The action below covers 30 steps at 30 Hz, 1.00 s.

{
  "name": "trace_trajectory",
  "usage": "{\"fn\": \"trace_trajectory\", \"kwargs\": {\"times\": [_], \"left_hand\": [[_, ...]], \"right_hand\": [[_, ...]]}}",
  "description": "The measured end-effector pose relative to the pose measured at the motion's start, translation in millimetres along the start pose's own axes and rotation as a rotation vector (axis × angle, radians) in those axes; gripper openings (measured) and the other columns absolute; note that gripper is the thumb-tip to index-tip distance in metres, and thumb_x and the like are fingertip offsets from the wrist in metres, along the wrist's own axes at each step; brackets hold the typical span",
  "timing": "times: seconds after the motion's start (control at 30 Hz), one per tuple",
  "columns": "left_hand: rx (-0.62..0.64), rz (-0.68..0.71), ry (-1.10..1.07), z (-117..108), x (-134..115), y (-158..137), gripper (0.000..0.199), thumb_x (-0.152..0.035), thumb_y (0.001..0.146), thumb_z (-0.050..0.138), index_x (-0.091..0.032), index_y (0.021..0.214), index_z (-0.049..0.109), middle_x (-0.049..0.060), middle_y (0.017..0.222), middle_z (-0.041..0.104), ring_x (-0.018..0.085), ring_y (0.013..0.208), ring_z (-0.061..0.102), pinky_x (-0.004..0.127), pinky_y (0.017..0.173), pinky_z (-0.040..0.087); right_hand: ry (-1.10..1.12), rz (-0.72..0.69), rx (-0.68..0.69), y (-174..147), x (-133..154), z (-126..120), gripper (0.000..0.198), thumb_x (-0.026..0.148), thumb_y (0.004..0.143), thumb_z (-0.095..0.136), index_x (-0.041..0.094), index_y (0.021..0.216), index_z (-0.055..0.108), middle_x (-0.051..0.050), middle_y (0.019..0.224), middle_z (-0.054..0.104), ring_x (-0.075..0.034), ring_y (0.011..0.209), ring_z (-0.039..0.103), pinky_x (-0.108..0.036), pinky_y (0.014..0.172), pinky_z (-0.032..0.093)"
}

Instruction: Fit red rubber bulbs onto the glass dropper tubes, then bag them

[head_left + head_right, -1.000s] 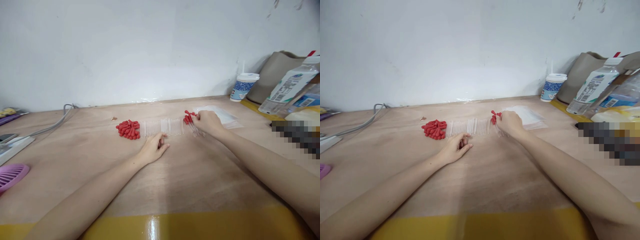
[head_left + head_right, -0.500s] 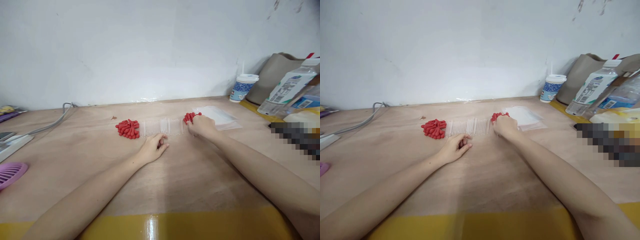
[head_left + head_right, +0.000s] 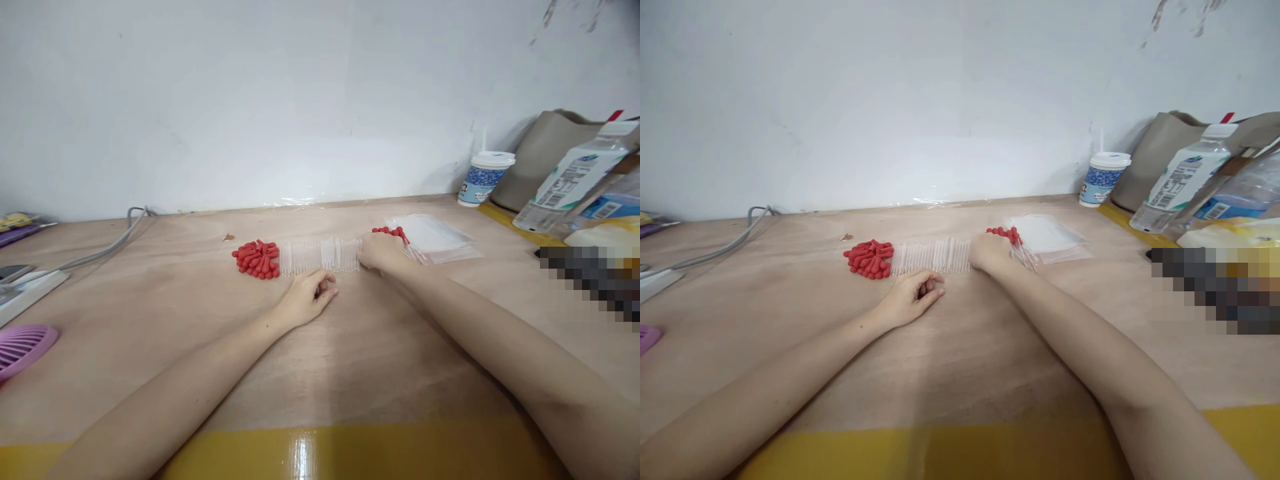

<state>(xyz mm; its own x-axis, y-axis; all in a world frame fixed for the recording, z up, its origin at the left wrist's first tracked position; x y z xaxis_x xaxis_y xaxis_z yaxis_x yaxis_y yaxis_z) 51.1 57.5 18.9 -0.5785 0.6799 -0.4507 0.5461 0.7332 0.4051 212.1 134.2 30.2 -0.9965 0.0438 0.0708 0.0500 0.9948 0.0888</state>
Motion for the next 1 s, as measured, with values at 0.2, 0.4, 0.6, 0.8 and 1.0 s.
{"fn": "trace_trajectory", "kwargs": {"times": [0.2, 0.4, 0.6, 0.8, 1.0], "left_hand": [[0.005, -0.001, 0.0, -1, 0, 0, 0.015, -0.025, 0.08, 0.052, -0.017, 0.09, 0.056, 0.0, 0.072, 0.054, 0.011, 0.061, 0.049, 0.025, 0.061, 0.042], [-0.003, 0.006, -0.003, 0, -2, -1, 0.015, -0.026, 0.079, 0.052, -0.017, 0.091, 0.057, 0.0, 0.072, 0.055, 0.011, 0.06, 0.05, 0.025, 0.06, 0.043], [-0.218, -0.087, 0.258, -39, 12, 6, 0.011, -0.024, 0.077, 0.052, -0.017, 0.072, 0.059, 0.004, 0.073, 0.056, 0.018, 0.075, 0.053, 0.031, 0.069, 0.043], [-0.26, -0.403, 0.569, -99, 62, 21, 0.014, -0.028, 0.072, 0.055, -0.018, 0.072, 0.064, 0.008, 0.077, 0.056, 0.024, 0.078, 0.054, 0.036, 0.07, 0.043], [0.011, -0.564, 0.665, -104, 97, 44, 0.021, -0.038, 0.064, 0.061, -0.019, 0.071, 0.068, 0.011, 0.078, 0.062, 0.029, 0.08, 0.057, 0.037, 0.068, 0.045]], "right_hand": [[0.002, -0.035, -0.023, -5, 2, -1, 0.025, 0.022, 0.079, 0.046, 0.01, 0.091, 0.064, -0.018, 0.092, 0.064, -0.026, 0.087, 0.058, -0.035, 0.073, 0.039], [0.008, -0.141, -0.143, -34, 0, -14, 0.028, 0.025, 0.086, 0.035, 0.008, 0.093, 0.057, -0.019, 0.086, 0.062, -0.029, 0.086, 0.056, -0.039, 0.076, 0.036], [0.134, -0.487, -0.197, -70, -2, -6, 0.02, 0.022, 0.087, 0.032, 0.013, 0.092, 0.049, -0.013, 0.08, 0.059, -0.023, 0.073, 0.055, -0.033, 0.065, 0.039], [0.403, -0.726, -0.282, -77, -8, 12, 0.021, 0.021, 0.088, 0.035, 0.015, 0.1, 0.051, -0.01, 0.094, 0.058, -0.02, 0.09, 0.053, -0.032, 0.076, 0.043], [0.431, -0.766, -0.331, -78, -5, 15, 0.027, 0.021, 0.089, 0.035, 0.014, 0.105, 0.056, -0.01, 0.09, 0.058, -0.018, 0.086, 0.054, -0.031, 0.076, 0.044]]}}
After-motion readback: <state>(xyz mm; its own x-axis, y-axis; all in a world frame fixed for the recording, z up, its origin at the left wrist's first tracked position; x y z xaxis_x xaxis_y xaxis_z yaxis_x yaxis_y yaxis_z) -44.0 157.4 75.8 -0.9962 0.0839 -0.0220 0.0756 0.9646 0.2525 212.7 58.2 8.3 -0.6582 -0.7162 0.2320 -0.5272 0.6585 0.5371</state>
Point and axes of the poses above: each hand's wrist, its own y-axis towards the middle knuckle, its own z-axis out of the palm, x = y × z, the point moved 6 cm from there along y, towards the middle knuckle
